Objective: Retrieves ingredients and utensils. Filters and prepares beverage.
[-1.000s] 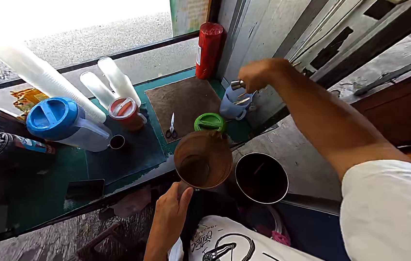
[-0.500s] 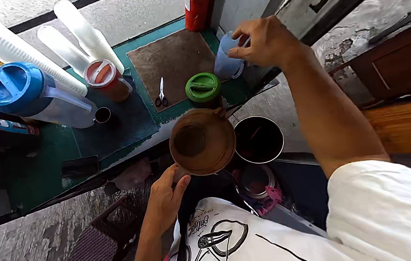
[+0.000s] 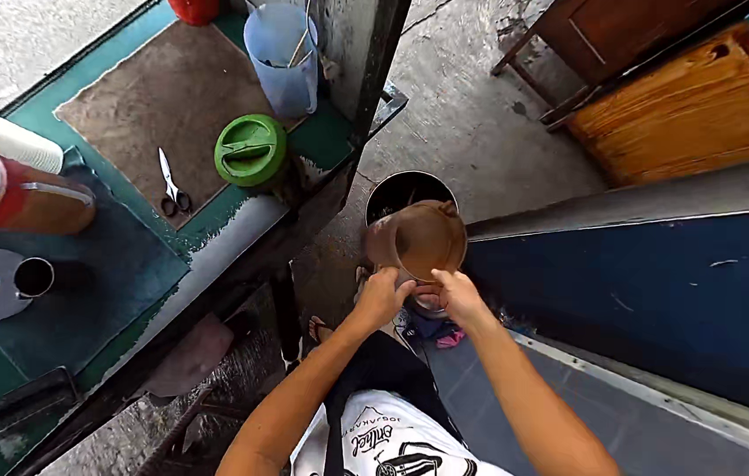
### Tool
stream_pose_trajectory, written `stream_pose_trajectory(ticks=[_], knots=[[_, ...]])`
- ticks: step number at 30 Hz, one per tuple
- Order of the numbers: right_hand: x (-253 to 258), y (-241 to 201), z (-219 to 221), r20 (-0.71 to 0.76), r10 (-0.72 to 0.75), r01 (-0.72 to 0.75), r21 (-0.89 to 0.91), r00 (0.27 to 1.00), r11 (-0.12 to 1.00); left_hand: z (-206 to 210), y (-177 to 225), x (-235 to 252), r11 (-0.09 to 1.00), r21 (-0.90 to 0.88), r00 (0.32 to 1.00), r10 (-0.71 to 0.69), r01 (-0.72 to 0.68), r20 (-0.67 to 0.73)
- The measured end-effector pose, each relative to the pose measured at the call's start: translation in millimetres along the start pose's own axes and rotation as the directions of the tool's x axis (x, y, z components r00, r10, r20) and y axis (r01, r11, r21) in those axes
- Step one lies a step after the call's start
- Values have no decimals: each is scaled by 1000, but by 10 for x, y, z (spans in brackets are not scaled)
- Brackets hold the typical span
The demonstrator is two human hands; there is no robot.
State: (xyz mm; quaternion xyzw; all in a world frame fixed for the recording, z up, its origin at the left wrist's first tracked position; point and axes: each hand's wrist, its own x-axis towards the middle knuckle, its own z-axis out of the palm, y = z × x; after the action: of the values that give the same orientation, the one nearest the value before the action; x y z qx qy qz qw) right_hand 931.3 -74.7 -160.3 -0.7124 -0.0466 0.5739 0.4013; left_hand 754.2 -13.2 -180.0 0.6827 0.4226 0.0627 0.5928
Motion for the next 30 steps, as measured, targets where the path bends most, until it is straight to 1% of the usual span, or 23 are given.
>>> stream_pose_trajectory(ticks=[2, 5, 7, 8, 10, 11, 12, 13, 14, 15, 16, 17, 18, 19, 20, 21, 22, 23, 24, 26, 28, 29, 30], knots=[[440, 14, -267, -152, -4, 18, 89, 988, 996, 346, -60, 456, 1000, -24, 997, -16, 18, 74], [1231, -27, -693, -268, 62, -26, 136, 961, 990, 710, -87, 858, 992, -15, 970, -119, 125, 213], [1778, -31, -891, -279, 106, -83, 92, 955, 992, 824, -194, 950, 985, 5, 936, -164, 171, 311], [2061, -44, -935, -271, 125, -114, 54, 954, 992, 808, -280, 984, 984, 25, 908, -175, 179, 381], [2585, -54, -949, -246, 177, -191, -35, 953, 981, 715, -467, 1000, 976, 74, 823, -212, 204, 527], [2837, -34, -948, -232, 210, -233, -76, 950, 970, 667, -566, 994, 971, 80, 785, -230, 226, 575], [3087, 12, -957, -216, 237, -265, -110, 947, 958, 608, -664, 989, 966, 55, 764, -234, 252, 601], [3333, 67, -993, -200, 263, -293, -140, 944, 946, 548, -753, 993, 961, 4, 766, -224, 278, 602], [3561, 120, -1046, -193, 280, -313, -169, 940, 935, 488, -816, 994, 951, -56, 803, -223, 303, 553], [3753, 169, -1064, -190, 284, -320, -197, 940, 927, 399, -843, 966, 944, -114, 877, -238, 310, 417], [3891, 201, -1021, -181, 273, -310, -226, 945, 924, 281, -825, 913, 952, -141, 952, -246, 273, 181], [3964, 222, -957, -170, 252, -289, -246, 953, 925, 137, -766, 852, 977, -84, 971, -204, 195, -127], [3972, 234, -902, -157, 232, -267, -257, 960, 929, -62, -673, 808, 991, 40, 899, -97, 125, -426], [3925, 229, -861, -152, 208, -243, -264, 966, 933, -336, -557, 779, 979, 179, 768, 42, 96, -639], [3834, 208, -840, -149, 182, -218, -283, 972, 934, -657, -446, 732, 943, 309, 627, 170, 119, -760], [3694, 170, -844, -145, 152, -191, -313, 978, 930, -989, -354, 641, 900, 401, 522, 262, 173, -812], [3532, 88, -841, -132, 110, -150, -349, 985, 925, -1334, -272, 537, 860, 455, 466, 312, 231, -828], [3354, -43, -819, -112, 56, -96, -389, 992, 916, -1688, -201, 452, 828, 480, 461, 320, 288, -828], [3132, -197, -821, -84, 0, -38, -451, 996, 891, -2012, -137, 383, 802, 484, 499, 277, 350, -821], [2641, -583, -856, -20, -115, 80, -601, 993, 795, -2546, -94, 314, 753, 502, 634, 147, 426, -759], [2181, -1018, -930, 64, -206, 188, -724, 976, 663, -2933, -179, 348, 713, 595, 788, 97, 371, -608], [1958, -1251, -933, 107, -245, 238, -758, 964, 607, -3052, -237, 396, 696, 637, 844, 85, 330, -530], [1742, -1483, -908, 148, -275, 283, -779, 950, 559, -3154, -289, 466, 675, 679, 877, 96, 290, -470]])
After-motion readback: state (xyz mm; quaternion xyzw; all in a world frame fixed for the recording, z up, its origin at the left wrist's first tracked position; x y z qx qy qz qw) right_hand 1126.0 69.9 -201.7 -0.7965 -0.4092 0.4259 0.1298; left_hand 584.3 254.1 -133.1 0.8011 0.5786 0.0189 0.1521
